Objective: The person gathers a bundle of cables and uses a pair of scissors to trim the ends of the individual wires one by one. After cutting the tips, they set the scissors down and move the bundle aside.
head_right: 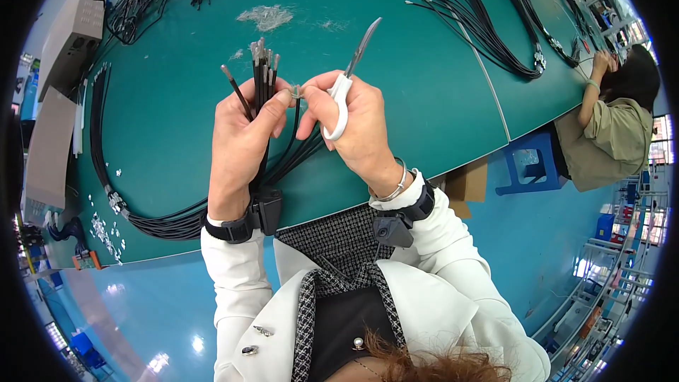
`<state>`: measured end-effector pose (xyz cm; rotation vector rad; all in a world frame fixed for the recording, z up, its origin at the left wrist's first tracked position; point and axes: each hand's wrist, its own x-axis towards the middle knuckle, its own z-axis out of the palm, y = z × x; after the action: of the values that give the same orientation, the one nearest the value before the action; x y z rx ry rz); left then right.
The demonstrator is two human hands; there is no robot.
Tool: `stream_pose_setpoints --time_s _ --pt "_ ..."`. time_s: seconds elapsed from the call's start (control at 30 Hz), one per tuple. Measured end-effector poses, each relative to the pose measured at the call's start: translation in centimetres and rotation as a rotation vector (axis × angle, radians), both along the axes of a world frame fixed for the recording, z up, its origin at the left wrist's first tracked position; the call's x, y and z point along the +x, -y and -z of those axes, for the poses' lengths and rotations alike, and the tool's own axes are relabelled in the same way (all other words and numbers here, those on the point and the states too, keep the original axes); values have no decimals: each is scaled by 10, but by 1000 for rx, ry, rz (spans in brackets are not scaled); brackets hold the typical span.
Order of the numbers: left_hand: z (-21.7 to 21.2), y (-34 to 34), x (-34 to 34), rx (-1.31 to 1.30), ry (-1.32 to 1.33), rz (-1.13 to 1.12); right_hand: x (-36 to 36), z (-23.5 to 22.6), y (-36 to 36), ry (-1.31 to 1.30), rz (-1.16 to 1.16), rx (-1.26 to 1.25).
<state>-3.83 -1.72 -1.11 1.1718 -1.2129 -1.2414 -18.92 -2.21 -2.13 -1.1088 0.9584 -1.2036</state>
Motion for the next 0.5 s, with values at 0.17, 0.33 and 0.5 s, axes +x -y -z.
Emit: stream_pose_setpoints --time_s 0.17,0.33,0.5 --pt "1 -1 1 -4 -29 -20 -5 -6 -2 -41 46 -17" --pt "0 0 0 -9 -45 -2 -3 -12 -3 -116 -38 -26" --pt "1 1 2 0 -36 14 1 1 -6 -189 44 -141"
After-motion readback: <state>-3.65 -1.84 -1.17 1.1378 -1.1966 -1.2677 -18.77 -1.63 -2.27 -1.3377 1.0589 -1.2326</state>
